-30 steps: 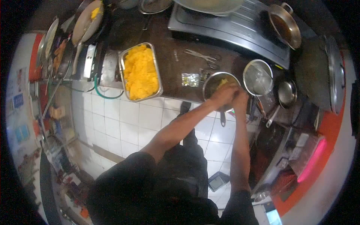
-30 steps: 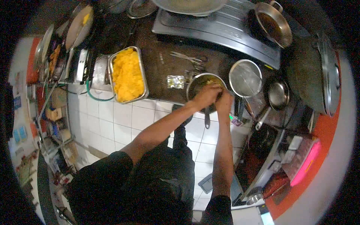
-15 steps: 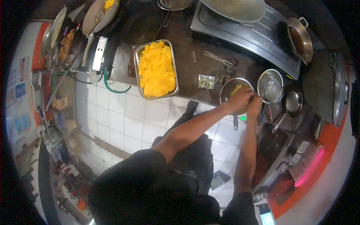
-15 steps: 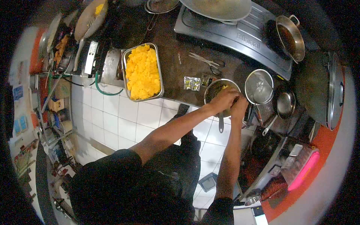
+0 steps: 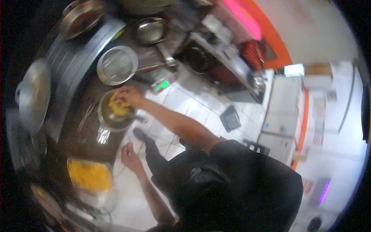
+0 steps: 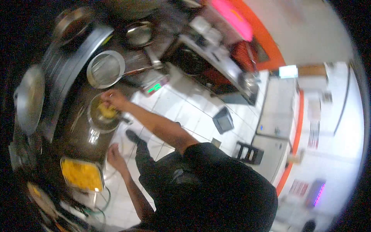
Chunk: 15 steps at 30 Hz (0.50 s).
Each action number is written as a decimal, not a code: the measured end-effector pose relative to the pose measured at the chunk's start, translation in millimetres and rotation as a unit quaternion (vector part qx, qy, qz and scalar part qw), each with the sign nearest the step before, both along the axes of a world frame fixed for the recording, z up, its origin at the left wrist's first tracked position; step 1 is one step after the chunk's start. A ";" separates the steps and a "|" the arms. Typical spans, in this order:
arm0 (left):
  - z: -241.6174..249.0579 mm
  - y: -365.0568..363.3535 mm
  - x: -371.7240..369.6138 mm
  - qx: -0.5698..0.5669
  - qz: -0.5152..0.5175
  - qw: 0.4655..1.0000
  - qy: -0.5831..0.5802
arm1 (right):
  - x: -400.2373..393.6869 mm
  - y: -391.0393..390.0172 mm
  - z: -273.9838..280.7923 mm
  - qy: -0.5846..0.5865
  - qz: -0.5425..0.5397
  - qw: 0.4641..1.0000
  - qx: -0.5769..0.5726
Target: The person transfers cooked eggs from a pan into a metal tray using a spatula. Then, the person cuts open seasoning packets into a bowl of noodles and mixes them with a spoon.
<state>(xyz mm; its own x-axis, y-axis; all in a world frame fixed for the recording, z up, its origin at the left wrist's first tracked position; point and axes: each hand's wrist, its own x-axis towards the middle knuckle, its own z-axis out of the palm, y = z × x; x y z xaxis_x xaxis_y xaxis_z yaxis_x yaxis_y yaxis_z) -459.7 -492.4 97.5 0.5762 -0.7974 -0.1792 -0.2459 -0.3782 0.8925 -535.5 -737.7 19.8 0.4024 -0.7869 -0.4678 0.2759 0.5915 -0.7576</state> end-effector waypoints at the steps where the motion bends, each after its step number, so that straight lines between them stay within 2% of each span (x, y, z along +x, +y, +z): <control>1: 18.5 -6.4 -16.2 0.038 -0.016 0.999 0.008 | -14.7 -4.0 -4.3 -0.125 -0.025 0.990 0.062; 2: 13.1 -8.1 -24.3 0.035 -0.038 0.998 0.042 | -34.0 -9.2 -7.0 -0.257 -0.040 0.959 0.117; 3: 1.2 -10.8 -33.1 0.062 -0.077 0.994 0.050 | -66.1 -10.6 3.3 -0.259 -0.060 0.958 0.104; 4: -7.7 -17.1 -48.8 0.090 -0.111 0.988 0.053 | -99.7 -10.0 15.9 -0.323 -0.103 0.934 0.116; 5: 6.9 -32.2 -65.8 0.107 -0.162 0.981 0.011 | -134.6 -10.7 27.6 -0.387 -0.143 0.902 0.129; 6: 17.7 -41.4 -83.7 0.121 -0.210 0.970 -0.030 | -176.3 -5.3 36.5 -0.393 -0.152 0.899 0.120; 8: -0.9 -49.6 -102.8 -0.019 -0.360 0.889 -0.281 | -285.1 13.0 68.5 -0.474 -0.284 0.820 0.147; 9: -3.5 -53.8 -121.3 0.026 -0.363 0.909 -0.203 | -347.3 27.5 94.0 -0.425 -0.330 0.837 0.101; 10: -3.3 -54.0 -139.8 0.078 -0.359 0.922 -0.126 | -418.9 38.6 79.0 -0.513 -0.322 0.795 0.027; 11: -36.2 -43.8 -151.8 0.078 -0.366 0.918 -0.129 | -495.8 55.8 93.1 -0.538 -0.346 0.769 0.005; 12: -79.1 -30.9 -163.6 0.096 -0.334 0.930 0.118 | -569.7 72.5 110.3 -0.398 -0.430 0.807 -0.072; 13: -118.5 -13.2 -166.7 0.114 -0.273 0.886 0.356 | -645.5 88.2 121.1 -0.340 -0.452 0.808 -0.164; 14: -89.1 0.8 -230.9 0.072 -0.246 0.934 0.249 | -712.9 108.0 132.7 -0.037 -0.568 0.806 -0.161; 15: -28.8 -14.1 -297.2 0.163 -0.248 0.934 0.197 | -787.1 119.4 141.9 0.078 -0.583 0.793 -0.160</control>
